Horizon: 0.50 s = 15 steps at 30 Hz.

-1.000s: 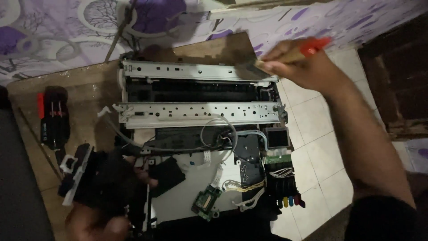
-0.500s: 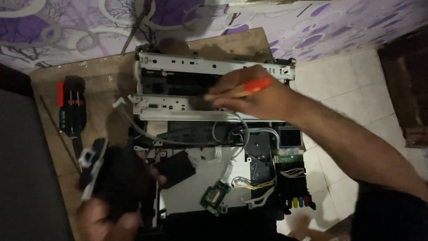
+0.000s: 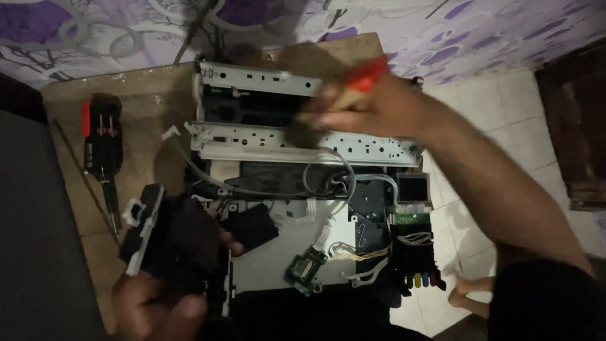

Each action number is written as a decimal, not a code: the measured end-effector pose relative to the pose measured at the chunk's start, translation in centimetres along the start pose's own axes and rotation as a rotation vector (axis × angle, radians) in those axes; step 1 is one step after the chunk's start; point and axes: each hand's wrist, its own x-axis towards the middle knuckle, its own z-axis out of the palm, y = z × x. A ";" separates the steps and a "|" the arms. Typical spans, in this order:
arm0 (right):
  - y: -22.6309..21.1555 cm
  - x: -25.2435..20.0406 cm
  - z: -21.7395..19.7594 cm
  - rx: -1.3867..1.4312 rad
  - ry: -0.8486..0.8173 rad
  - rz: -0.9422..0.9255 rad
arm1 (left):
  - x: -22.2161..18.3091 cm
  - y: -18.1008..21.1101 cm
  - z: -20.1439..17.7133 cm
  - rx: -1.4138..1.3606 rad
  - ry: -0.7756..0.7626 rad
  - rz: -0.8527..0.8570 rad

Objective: Cleaning internal printer components with a brush and unscrewing parts with a screwdriver.

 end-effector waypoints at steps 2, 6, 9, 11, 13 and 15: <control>-0.1 1.7 1.2 -0.012 0.029 -0.022 | -0.3 0.3 0.2 0.091 0.005 -0.005; 2.4 -0.9 1.0 -0.119 0.070 -0.187 | -0.3 0.3 -1.0 0.104 0.038 0.017; 3.8 -7.3 -1.9 -0.001 0.009 -0.079 | -0.6 0.1 -2.6 0.152 0.000 0.024; 3.7 -10.6 -3.6 0.038 -0.015 0.069 | -0.9 -0.1 -2.8 0.186 -0.021 0.029; 3.2 -12.8 -4.5 0.048 0.057 0.282 | -0.9 -0.1 -2.0 0.211 0.081 0.046; 3.6 -11.7 -3.9 0.054 0.082 0.268 | -0.6 0.1 -1.1 0.137 0.080 0.010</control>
